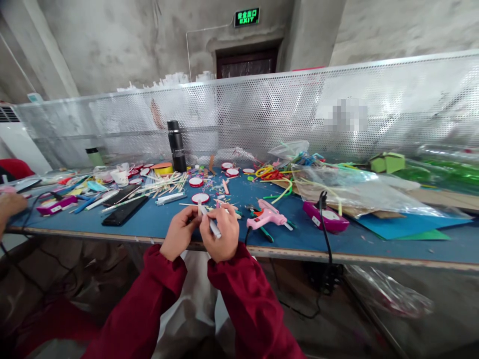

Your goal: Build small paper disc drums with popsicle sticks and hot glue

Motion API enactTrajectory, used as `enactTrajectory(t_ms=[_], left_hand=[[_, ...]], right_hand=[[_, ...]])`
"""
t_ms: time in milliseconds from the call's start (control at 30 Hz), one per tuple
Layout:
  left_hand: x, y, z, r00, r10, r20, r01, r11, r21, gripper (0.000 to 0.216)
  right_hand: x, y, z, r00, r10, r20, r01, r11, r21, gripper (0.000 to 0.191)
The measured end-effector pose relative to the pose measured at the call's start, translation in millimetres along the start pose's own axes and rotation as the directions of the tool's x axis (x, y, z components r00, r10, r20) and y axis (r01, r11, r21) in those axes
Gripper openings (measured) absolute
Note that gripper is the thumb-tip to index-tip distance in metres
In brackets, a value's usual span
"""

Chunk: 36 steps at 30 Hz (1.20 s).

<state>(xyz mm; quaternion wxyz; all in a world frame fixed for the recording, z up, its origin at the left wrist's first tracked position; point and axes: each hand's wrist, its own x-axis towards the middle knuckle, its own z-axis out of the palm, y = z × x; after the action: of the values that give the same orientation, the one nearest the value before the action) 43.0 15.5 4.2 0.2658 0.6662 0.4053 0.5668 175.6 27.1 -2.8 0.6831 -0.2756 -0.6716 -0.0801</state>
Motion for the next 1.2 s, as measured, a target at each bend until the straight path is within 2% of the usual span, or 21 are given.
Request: enactTrajectory(t_ms=[333, 1200], left_hand=[[0.3, -6.1, -0.4, 1.000, -0.011, 0.004, 0.011, 1.000, -0.026, 0.012], [0.5, -3.4, -1.5, 1.000, -0.015, 0.008, 0.014, 1.000, 0.013, 0.014]], right_hand=[[-3.2, 2.7, 0.0, 0.999, 0.027, -0.031, -0.027, 1.000, 0.004, 0.013], [-1.1, 1.0, -0.4, 0.999, 0.019, 0.026, -0.020, 1.000, 0.005, 0.011]])
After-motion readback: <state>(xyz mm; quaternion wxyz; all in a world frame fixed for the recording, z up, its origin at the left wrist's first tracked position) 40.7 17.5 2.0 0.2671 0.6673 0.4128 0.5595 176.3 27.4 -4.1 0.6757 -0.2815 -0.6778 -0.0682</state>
